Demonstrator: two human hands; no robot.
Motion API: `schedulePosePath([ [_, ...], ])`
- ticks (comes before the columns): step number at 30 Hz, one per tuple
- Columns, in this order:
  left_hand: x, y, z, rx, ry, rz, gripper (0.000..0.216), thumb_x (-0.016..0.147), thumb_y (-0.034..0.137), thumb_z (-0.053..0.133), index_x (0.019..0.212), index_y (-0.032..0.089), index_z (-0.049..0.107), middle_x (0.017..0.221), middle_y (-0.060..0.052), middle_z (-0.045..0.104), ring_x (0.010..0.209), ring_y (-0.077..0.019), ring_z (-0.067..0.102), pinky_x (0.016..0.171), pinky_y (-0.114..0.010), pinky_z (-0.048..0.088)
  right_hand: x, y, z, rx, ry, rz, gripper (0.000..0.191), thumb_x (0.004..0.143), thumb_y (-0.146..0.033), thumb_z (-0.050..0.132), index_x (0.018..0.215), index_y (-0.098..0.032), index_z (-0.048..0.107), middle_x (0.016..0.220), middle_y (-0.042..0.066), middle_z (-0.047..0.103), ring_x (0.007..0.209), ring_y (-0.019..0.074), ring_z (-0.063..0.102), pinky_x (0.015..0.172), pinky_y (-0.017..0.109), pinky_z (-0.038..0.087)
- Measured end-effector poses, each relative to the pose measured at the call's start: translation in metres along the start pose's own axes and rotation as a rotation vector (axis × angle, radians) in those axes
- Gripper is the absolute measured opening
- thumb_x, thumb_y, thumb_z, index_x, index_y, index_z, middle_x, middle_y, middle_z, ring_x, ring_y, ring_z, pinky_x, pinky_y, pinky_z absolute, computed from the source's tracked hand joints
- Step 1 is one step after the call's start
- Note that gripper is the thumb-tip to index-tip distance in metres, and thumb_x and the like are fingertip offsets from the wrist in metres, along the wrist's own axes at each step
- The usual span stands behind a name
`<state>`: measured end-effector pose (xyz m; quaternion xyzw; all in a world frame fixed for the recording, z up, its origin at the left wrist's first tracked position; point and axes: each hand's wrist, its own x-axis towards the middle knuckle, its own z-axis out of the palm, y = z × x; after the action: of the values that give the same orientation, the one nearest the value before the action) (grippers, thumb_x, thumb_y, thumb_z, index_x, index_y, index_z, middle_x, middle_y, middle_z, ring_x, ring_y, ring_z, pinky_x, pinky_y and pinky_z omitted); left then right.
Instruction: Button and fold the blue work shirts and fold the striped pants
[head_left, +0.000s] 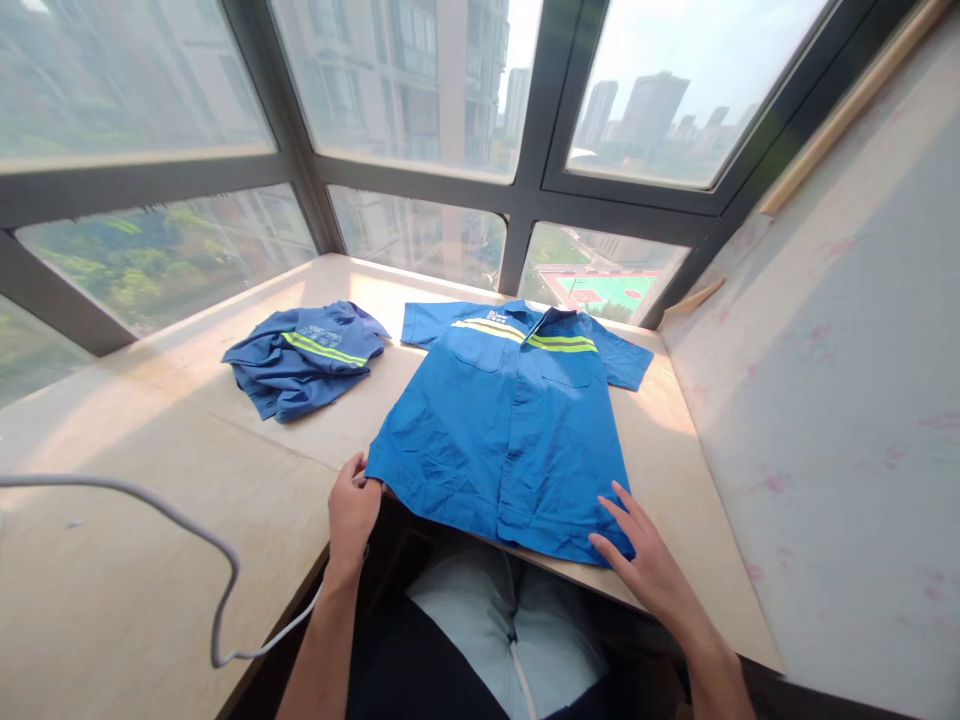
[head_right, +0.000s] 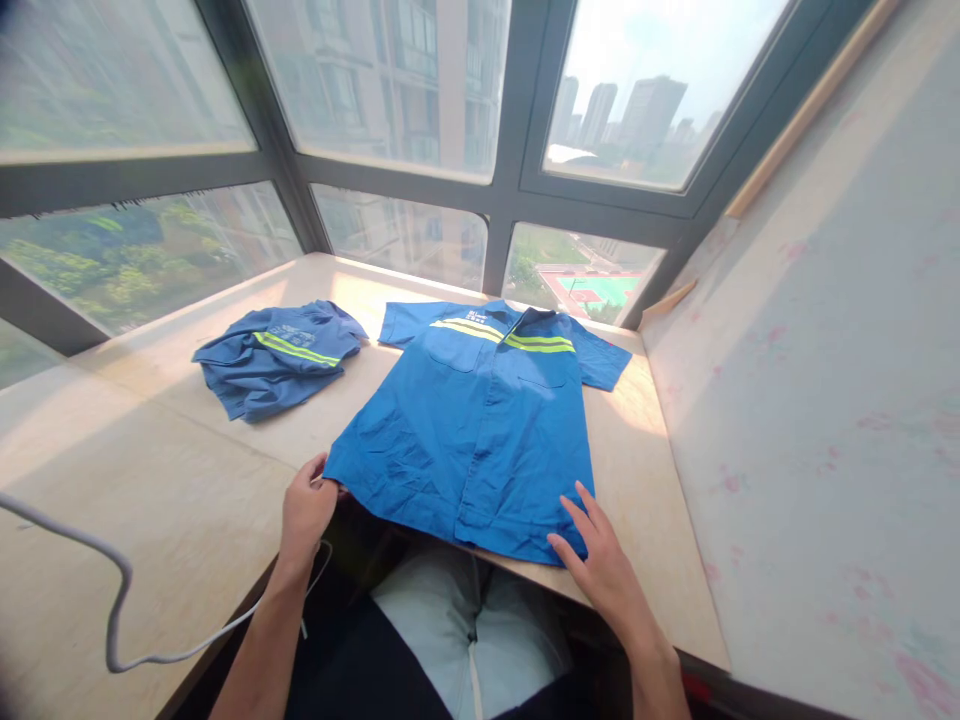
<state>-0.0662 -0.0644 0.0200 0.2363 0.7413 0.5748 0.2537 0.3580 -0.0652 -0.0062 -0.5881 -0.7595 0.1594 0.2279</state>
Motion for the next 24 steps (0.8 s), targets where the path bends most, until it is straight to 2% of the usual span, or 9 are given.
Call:
schedulePosePath([
  [3, -0.006, 0.008, 0.002, -0.276, -0.096, -0.173, 0.025, 0.065, 0.03, 0.064, 0.085, 0.016, 0.069, 0.077, -0.005, 0.069, 0.071, -0.0205, 0.065, 0.066, -0.033, 0.055, 0.007, 0.002, -0.002, -0.079, -0.01, 0.07, 0.052, 0.09, -0.053, 0.051, 0.129, -0.021, 0.064, 0.146, 0.013, 0.053, 0.132, 0.0315, 0.053, 0.108, 0.047, 0.047],
  [6, -0.014, 0.014, 0.008, -0.515, -0.03, -0.21, 0.019, 0.063, 0.028, 0.064, 0.079, 0.018, 0.065, 0.073, -0.001, 0.069, 0.068, -0.0167, 0.065, 0.063, -0.028, 0.055, 0.031, -0.005, -0.012, -0.205, -0.035, 0.23, 0.049, 0.092, -0.051, 0.048, 0.127, -0.02, 0.065, 0.122, 0.016, 0.07, 0.112, 0.0331, 0.067, 0.094, 0.047, 0.054],
  [8, -0.019, 0.015, 0.014, -0.548, -0.014, -0.257, 0.019, 0.062, 0.025, 0.065, 0.08, 0.018, 0.065, 0.07, 0.001, 0.068, 0.064, -0.0146, 0.064, 0.061, -0.027, 0.055, 0.058, -0.019, -0.021, -0.299, -0.082, 0.288, 0.051, 0.093, -0.049, 0.048, 0.13, -0.017, 0.062, 0.112, 0.018, 0.073, 0.104, 0.0351, 0.07, 0.086, 0.047, 0.055],
  [11, -0.023, 0.011, 0.02, -0.442, -0.078, -0.331, 0.017, 0.06, 0.022, 0.068, 0.075, 0.016, 0.065, 0.061, 0.001, 0.065, 0.057, -0.0158, 0.063, 0.058, -0.029, 0.055, 0.113, -0.049, -0.026, -0.349, -0.139, 0.187, 0.046, 0.092, -0.044, 0.054, 0.128, -0.017, 0.062, 0.115, 0.018, 0.072, 0.107, 0.0341, 0.069, 0.086, 0.043, 0.053],
  [15, -0.023, 0.007, 0.022, -0.226, -0.21, -0.335, 0.012, 0.056, 0.018, 0.072, 0.063, 0.016, 0.063, 0.055, -0.003, 0.064, 0.051, -0.0201, 0.062, 0.052, -0.033, 0.054, 0.196, -0.085, -0.009, -0.118, -0.263, 0.059, 0.04, 0.091, -0.035, 0.057, 0.128, -0.019, 0.062, 0.117, 0.009, 0.072, 0.108, 0.0256, 0.067, 0.089, 0.033, 0.051],
  [17, -0.023, 0.007, 0.021, -0.151, -0.272, -0.342, 0.012, 0.057, 0.018, 0.073, 0.059, 0.018, 0.061, 0.053, -0.004, 0.064, 0.049, -0.0224, 0.062, 0.048, -0.034, 0.054, 0.236, -0.094, 0.004, 0.008, -0.304, 0.133, 0.039, 0.092, -0.035, 0.058, 0.127, -0.019, 0.061, 0.114, 0.006, 0.073, 0.101, 0.0211, 0.069, 0.086, 0.026, 0.05],
  [20, -0.023, 0.009, 0.019, -0.092, -0.273, -0.307, 0.01, 0.061, 0.023, 0.072, 0.061, 0.018, 0.064, 0.056, -0.006, 0.066, 0.048, -0.0244, 0.063, 0.042, -0.033, 0.052, 0.291, -0.098, 0.022, 0.006, -0.27, 0.232, 0.048, 0.094, -0.038, 0.054, 0.135, -0.014, 0.052, 0.112, 0.009, 0.073, 0.085, 0.019, 0.071, 0.074, 0.024, 0.051],
  [24, -0.026, 0.007, 0.019, 0.037, -0.26, -0.263, 0.017, 0.067, 0.03, 0.071, 0.058, 0.018, 0.064, 0.049, -0.005, 0.062, 0.037, -0.0224, 0.056, 0.036, -0.031, 0.044, 0.353, -0.097, 0.037, -0.062, -0.198, 0.377, 0.053, 0.096, -0.045, 0.048, 0.133, -0.008, 0.05, 0.114, 0.018, 0.07, 0.089, 0.0232, 0.07, 0.076, 0.028, 0.051],
])
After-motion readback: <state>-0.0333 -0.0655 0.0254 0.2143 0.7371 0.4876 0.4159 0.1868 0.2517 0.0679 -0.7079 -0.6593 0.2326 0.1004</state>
